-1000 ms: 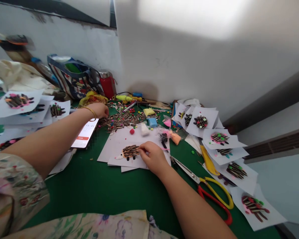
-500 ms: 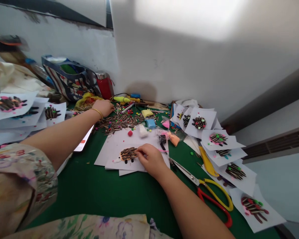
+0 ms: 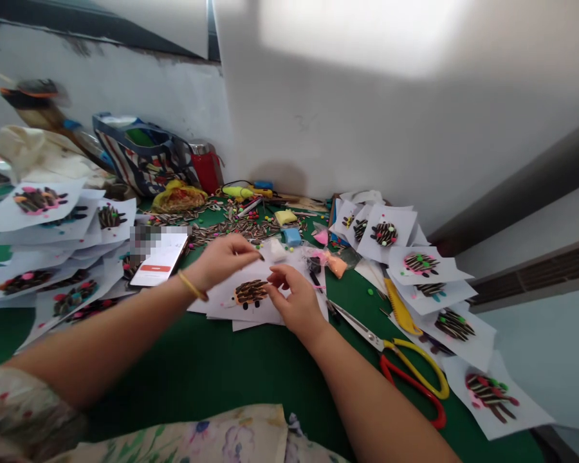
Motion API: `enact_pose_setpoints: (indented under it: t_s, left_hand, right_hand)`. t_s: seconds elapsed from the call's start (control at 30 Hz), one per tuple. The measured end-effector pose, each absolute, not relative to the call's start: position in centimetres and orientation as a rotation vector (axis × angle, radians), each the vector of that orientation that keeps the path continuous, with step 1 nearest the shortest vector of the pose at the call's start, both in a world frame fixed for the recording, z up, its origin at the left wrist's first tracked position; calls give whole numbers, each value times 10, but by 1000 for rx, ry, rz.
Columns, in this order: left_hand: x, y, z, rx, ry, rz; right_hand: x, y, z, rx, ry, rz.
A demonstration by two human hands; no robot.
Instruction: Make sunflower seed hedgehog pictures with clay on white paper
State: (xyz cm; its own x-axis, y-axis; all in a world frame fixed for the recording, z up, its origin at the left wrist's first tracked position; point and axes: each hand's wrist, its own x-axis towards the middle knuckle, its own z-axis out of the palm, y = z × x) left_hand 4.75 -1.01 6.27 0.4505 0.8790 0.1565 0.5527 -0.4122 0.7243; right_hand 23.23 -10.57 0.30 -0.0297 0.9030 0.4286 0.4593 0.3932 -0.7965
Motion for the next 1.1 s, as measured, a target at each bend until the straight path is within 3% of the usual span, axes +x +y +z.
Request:
enact_pose_setpoints:
  t_s: [0.2, 0.47, 0.63, 1.1]
  left_hand:
    - [60, -71, 44, 1599, 997, 769]
    - [33, -52, 32, 2059, 1128, 851]
    - [18, -46, 11, 2345, 1237, 669]
    - [19, -41, -5, 2332, 1257, 545]
  right_hand:
    - [231, -113, 15, -1184, -1659, 472]
    - [244, -95, 6, -1293, -1776, 526]
    - [246, -87, -5, -1452, -1951, 464]
    - [243, -87, -8, -1530, -2029, 362]
